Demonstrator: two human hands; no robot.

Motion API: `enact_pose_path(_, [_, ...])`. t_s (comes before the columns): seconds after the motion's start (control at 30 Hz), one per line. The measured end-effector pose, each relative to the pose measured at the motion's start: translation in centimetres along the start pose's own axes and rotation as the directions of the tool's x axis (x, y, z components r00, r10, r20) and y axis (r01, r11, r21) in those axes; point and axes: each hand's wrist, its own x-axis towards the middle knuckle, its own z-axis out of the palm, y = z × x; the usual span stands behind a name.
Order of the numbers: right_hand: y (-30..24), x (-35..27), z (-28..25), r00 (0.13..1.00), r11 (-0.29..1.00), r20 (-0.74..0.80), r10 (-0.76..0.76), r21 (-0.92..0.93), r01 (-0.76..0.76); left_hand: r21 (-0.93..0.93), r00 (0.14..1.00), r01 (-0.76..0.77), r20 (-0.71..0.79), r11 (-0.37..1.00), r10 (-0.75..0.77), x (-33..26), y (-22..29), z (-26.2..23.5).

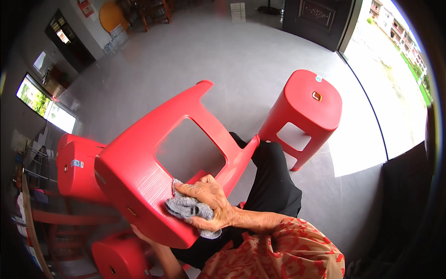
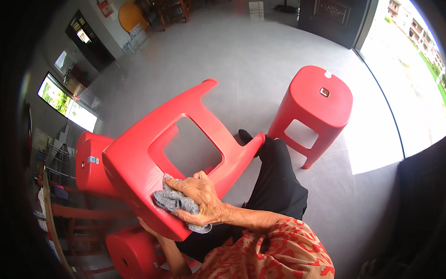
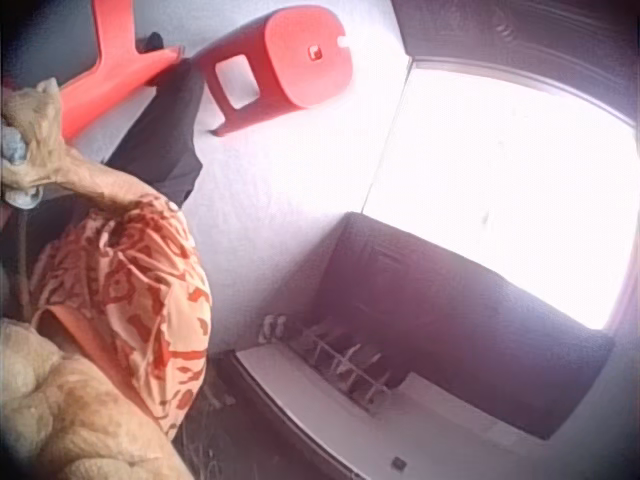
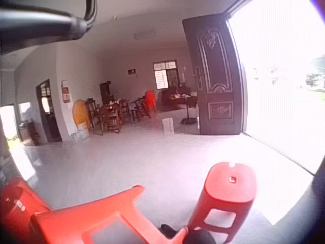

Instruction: The person sits on the floor and wipes a red plastic stool with a cloth. They clean the top surface, sides, and legs of the stool, rotating it to access different areas.

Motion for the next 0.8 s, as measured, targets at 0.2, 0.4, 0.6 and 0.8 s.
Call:
enact_pose_path(0.2, [-7.5, 0.4, -2.0, 0.972, 0.977, -0.195, -0.131, -0.193, 0.093, 0.215, 0.924, -0.200, 0.365, 0.956, 0.112, 4.4, 1.8, 6.9])
enact_pose_path(0.4, [-10.7, 0.1, -4.1, 0.776, 0.888, -0.521, -0.356, -0.447, 0.107, -0.137, 0.839, 0.175, 0.539, 0.975, -0.075, 8.4, -0.6, 14.6])
enact_pose_path(0.6, [-10.3, -2.5, -9.2, 0.612, 0.812, -0.631, -0.477, -0.582, 0.034, -0.157, 0.702, 0.458, 0.668, 0.875, -0.248, 11.0, -5.9, 20.9])
enact_pose_path(0.8, [-8.7, -4.8, -15.2, 0.532, 0.842, -0.762, -0.369, -0.517, -0.157, 0.060, 0.726, 0.467, 0.544, 0.882, -0.421, 11.3, -10.2, 28.6])
